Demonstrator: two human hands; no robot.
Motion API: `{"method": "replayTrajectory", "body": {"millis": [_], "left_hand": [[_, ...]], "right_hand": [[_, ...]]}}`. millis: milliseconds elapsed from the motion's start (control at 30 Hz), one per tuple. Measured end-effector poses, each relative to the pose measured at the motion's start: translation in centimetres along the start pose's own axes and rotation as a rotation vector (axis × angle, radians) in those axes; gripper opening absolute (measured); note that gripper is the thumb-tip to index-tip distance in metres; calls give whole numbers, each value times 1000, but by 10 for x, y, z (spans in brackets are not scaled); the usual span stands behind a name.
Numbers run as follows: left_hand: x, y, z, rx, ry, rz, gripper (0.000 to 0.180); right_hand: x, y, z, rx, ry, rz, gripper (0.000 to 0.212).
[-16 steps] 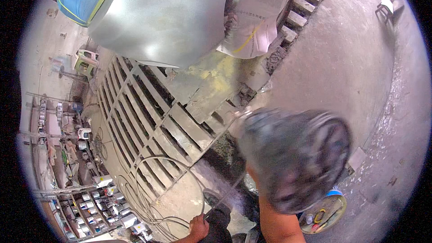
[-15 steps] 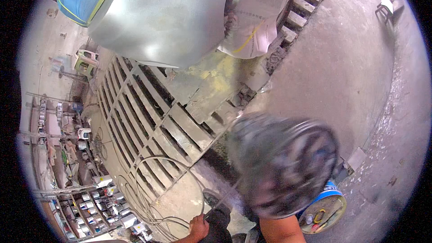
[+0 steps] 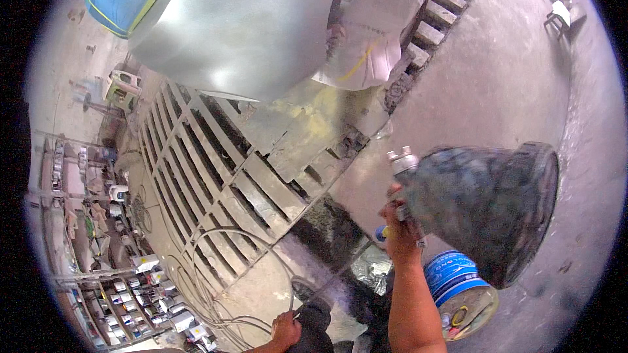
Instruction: The person uses a spray gun to apply a coat of silver paint to the front bumper of a car. The car is partially covered with blue protective sheeting and yellow tape. The person moves the spray gun back and forth across the bumper surface, covering the grille and lower sections.
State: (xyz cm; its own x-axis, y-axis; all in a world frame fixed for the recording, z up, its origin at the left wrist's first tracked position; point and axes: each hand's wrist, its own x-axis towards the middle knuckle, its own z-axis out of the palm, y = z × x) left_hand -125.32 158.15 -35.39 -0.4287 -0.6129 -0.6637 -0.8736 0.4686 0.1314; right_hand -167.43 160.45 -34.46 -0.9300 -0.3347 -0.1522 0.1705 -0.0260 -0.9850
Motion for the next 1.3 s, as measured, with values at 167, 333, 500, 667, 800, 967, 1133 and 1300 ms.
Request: {"method": "replayTrajectory", "body": {"millis": [167,333,500,667,800,967,1133,1300], "left_hand": [[1,11,-16,29,-44,-29,33],[-3,4,-7,7,9,22,33],[-3,4,-3,23,64,24,32],[-3,5,-5,20,29,-23,30],[-10,24,-35,-47,19,60,30],[-13,2,-9,-61,38,23,31],[-18,6,-11,-98,30,-17,30],[-26,-15,13,-56,133,90,28]], "right_hand": [[4,-26,2,-46,-26,85,34],[-30,20,8,-370,-317,-92,31],[-33,14,12,-237,-414,12,29],[-3,-34,-2,49,-175,119,27],[16,-79,4,332,127,146,27],[7,-69,18,297,-10,119,30],[-23,-31,19,-39,-442,164,29],[-20,-50,26,133,-436,264,29]]}}
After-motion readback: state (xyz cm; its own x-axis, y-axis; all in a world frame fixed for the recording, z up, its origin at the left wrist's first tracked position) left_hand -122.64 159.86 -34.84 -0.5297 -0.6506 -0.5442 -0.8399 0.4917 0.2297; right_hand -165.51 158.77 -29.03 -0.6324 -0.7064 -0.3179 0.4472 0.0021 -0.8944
